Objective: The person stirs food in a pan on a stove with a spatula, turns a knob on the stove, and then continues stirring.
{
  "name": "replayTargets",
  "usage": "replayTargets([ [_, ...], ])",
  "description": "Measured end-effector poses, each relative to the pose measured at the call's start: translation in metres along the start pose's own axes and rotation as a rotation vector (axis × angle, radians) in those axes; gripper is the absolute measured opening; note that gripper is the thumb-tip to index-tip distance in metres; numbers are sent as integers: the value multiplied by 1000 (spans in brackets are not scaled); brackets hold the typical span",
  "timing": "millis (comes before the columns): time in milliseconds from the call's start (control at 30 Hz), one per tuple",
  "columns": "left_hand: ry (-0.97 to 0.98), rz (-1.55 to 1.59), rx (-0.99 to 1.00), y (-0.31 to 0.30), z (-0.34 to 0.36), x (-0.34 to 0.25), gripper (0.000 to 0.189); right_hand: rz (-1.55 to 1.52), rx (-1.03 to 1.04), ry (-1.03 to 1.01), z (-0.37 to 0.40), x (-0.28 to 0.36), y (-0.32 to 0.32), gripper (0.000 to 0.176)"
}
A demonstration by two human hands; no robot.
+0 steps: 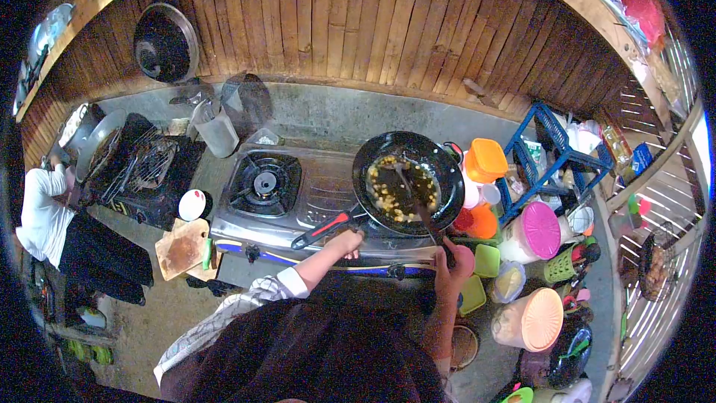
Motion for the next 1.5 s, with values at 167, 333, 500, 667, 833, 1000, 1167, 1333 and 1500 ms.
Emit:
replayTargets([
  [167, -5, -26, 32, 2, -3, 1, 64, -62, -37, 76, -5, 64, 26, 21],
  [333, 13, -25, 31, 3, -11, 5, 63, -174, -36, 142, 2, 58, 21, 23],
  [500, 53, -19, 19, 2, -6, 1, 61, 123, -60, -55, 14, 21, -10, 19],
  [667, 42, 13, 13, 3, -8, 4, 62, -366, -148, 287, 25, 69, -29, 16],
  [833, 29, -20, 13, 3, -10, 6, 64, -266, -190, 222, 30, 86, -51, 13],
  [1000, 2, 5, -11, 3, -7, 7, 52, -209, -266, 170, 33, 100, -69, 17],
  [1167, 46, 0, -22, -1, 0, 2, 52, -148, -348, 134, 35, 116, -83, 19],
  [1333, 53, 4, -35, 1, -2, 1, 63, -90, -338, 7, 35, 127, -93, 23],
  [1500, 22, -27, -42, 3, -8, 7, 63, -114, -399, 69, 40, 124, -106, 21],
])
Point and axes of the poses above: each hand's wrist, its own z-axis away from the middle knuckle, its own y-axis out of the palm, x = y × z, the point moved 5 cm from there along -z, towards the middle knuckle, and after that the axes turned 7 degrees about -z, right-handed, at the moved point
